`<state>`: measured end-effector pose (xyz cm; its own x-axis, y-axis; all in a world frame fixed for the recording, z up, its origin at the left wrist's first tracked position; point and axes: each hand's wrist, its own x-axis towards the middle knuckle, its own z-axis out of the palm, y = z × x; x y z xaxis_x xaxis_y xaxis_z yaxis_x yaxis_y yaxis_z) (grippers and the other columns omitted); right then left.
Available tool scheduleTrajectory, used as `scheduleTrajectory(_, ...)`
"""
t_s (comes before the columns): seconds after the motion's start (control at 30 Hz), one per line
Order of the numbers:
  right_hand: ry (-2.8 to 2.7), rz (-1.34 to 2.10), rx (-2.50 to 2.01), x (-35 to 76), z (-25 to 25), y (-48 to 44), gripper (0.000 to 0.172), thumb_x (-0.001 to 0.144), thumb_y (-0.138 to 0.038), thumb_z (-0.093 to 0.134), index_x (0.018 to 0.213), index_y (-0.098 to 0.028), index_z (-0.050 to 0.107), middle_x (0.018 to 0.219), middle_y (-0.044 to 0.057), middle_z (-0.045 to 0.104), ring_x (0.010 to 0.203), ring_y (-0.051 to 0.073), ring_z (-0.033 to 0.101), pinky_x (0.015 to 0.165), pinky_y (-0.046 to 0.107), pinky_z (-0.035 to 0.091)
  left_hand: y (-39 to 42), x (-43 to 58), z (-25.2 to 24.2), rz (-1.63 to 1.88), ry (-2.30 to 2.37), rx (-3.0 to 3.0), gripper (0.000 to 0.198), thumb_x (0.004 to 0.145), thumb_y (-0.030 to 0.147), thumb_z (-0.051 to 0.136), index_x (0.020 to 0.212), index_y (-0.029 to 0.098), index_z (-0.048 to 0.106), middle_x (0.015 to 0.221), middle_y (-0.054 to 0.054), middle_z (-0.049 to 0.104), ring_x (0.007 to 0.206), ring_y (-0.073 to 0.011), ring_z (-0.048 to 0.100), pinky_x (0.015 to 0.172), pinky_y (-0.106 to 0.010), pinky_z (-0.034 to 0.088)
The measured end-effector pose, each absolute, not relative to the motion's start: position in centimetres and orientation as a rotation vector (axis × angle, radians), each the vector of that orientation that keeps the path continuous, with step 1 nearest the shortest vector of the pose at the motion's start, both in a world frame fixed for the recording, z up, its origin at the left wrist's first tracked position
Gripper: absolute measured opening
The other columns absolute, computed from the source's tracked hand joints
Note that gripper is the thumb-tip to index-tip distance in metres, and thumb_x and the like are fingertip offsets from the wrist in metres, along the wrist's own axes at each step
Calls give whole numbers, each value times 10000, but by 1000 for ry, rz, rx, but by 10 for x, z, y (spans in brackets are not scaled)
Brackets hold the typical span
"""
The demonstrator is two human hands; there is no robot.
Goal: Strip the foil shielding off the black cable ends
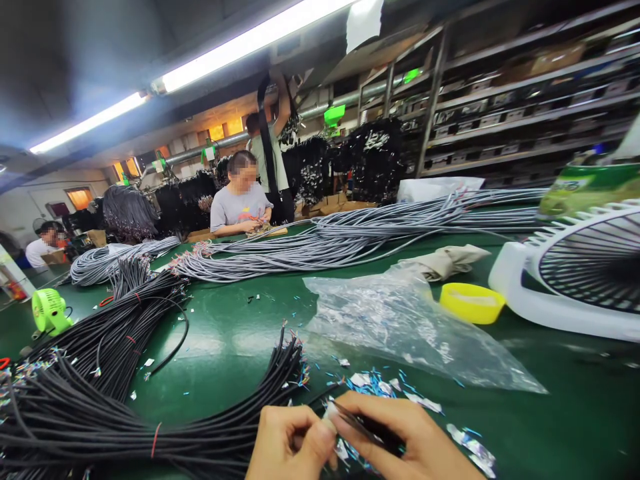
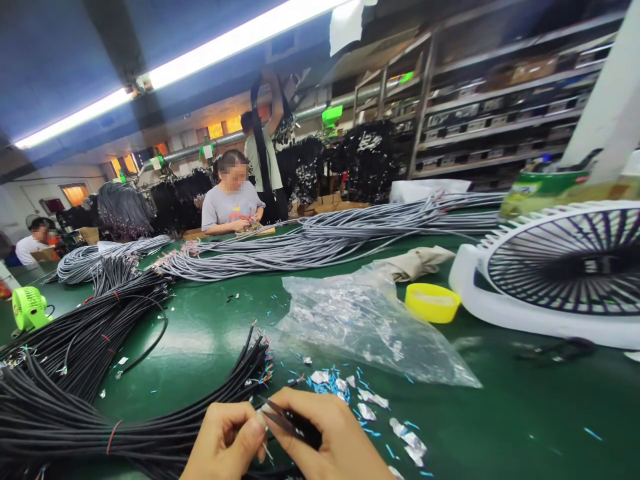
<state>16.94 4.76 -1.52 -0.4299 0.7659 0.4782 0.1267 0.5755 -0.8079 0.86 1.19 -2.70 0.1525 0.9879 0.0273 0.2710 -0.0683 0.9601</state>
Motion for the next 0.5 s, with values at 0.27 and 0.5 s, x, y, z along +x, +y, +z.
scheduleTrajectory(0.27,-1903,892,-773,169,-15,47,204,851,-270,558,670,-209,628,583,-67,583,523,50,490,500,127,352,13,8,-18,940,1251,1580,699,793,753,332,624,106,537,600,-8,346,608,-108,300,605,-255,241)
scheduleTrajectory(0.5,-1971,869,-893,168,-2,41,314,857,-374,481,649,-191,630,573,-18,593,522,95,500,501,181,373,13,10,-15,939,1169,1534,687,774,775,323,544,129,374,548,11,273,540,-87,233,543,-269,166)
